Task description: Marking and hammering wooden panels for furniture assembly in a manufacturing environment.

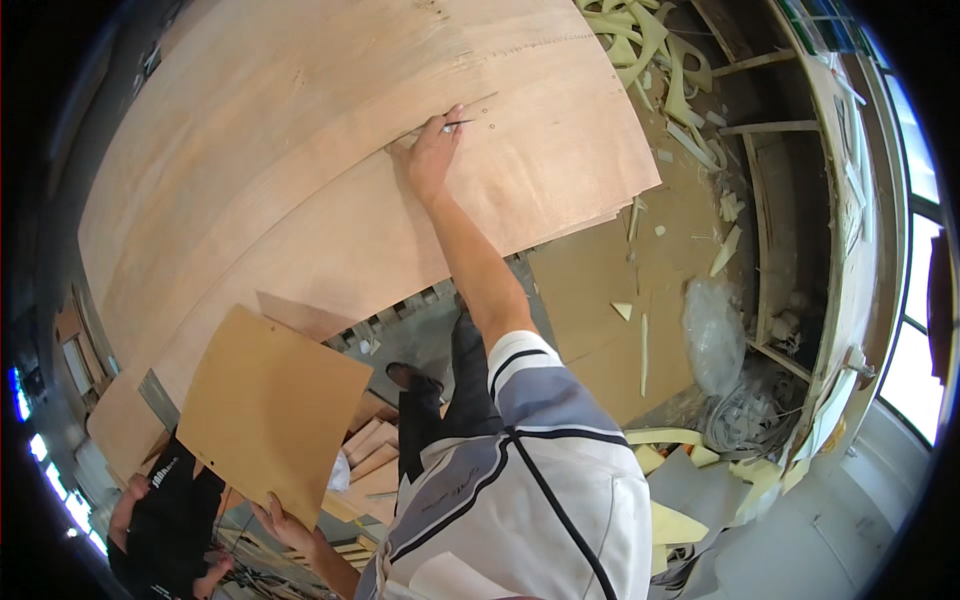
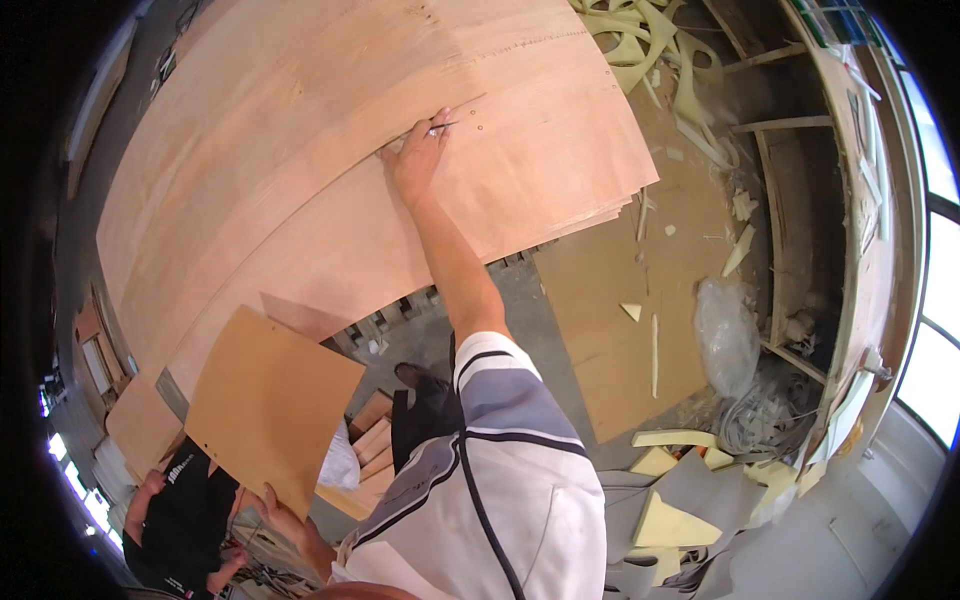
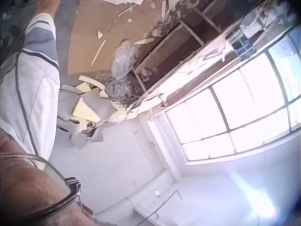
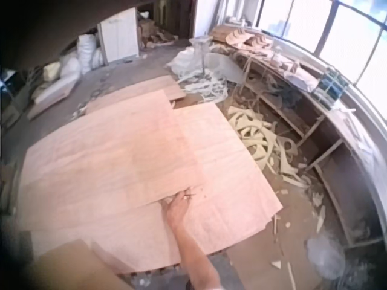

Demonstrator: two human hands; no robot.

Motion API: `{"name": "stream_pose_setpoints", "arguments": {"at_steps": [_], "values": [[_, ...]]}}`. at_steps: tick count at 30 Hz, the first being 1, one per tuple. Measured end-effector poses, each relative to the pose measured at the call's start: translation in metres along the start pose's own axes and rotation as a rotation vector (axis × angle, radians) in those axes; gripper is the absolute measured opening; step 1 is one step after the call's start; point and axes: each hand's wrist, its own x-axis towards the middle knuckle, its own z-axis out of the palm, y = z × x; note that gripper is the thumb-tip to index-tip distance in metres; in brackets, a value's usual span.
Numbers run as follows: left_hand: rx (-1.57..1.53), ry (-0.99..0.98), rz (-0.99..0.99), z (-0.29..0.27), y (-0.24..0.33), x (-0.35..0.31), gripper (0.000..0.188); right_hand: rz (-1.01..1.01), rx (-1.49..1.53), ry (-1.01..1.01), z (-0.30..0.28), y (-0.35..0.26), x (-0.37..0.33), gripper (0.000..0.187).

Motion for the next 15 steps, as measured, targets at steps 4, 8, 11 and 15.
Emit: {"name": "stream_pose_setpoints", "arguments": {"at_steps": [4, 8, 11, 15], "values": [[-0.232, 0.132, -0.134, 0.035, 0.065, -0.032, 0.051, -0.077, -0.037, -0.072, 0.021, -0.004, -0.021, 0.102], [-0.35, 0.027, -0.097, 0.007, 0.047, -0.01, 0.05, 0.057, 0.238, -0.232, 0.015, -0.059, -0.092, 0.085], [-0.375, -0.164, -0.106, -0.021, 0.024, 0.03, 0.052, 0.051, 0.52, -0.392, 0.006, -0.078, -0.156, 0.062], [-0.374, -0.263, -0.07, -0.045, -0.058, 0.111, 0.05, 0.221, 0.721, -0.67, 0.01, -0.104, -0.236, 0.046]]}}
